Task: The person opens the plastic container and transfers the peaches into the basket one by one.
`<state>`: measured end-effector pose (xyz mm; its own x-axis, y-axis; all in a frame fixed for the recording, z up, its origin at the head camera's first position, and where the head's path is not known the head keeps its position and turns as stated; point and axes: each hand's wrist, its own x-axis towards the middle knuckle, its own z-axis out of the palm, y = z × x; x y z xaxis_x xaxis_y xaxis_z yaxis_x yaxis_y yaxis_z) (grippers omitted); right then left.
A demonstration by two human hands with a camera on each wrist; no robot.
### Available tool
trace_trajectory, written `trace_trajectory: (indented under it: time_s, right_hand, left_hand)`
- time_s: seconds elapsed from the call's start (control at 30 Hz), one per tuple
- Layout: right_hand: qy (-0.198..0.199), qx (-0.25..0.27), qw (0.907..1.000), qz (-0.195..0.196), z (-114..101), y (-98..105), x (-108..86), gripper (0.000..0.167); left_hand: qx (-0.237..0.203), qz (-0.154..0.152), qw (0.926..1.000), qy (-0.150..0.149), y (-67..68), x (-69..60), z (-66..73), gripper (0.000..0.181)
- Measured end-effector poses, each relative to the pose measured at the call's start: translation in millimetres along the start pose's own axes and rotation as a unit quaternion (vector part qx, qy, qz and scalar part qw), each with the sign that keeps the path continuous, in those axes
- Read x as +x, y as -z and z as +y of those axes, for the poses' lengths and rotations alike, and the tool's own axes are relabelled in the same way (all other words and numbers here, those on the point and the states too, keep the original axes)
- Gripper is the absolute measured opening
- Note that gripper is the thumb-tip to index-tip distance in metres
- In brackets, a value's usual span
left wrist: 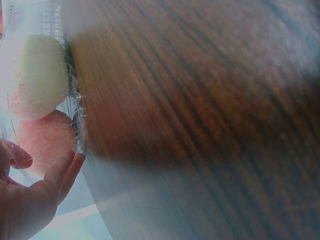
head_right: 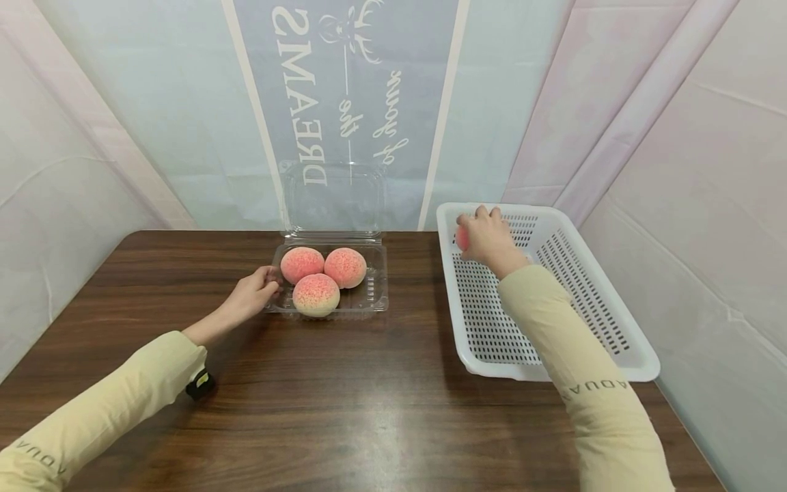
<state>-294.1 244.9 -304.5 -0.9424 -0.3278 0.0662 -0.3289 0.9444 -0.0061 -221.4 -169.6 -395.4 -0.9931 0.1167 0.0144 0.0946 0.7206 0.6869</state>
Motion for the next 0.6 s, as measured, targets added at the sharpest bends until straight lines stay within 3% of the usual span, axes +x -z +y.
trace_trajectory:
  time_s: [0.6]
  right_hand:
    - [0.006,0.026,0.9991,-0.033,6,-16,0.4,0.066]
  left_hand:
    - [-0.003,0.002,1.0,0.001,-1.5,1.3,-1.7,0.043]
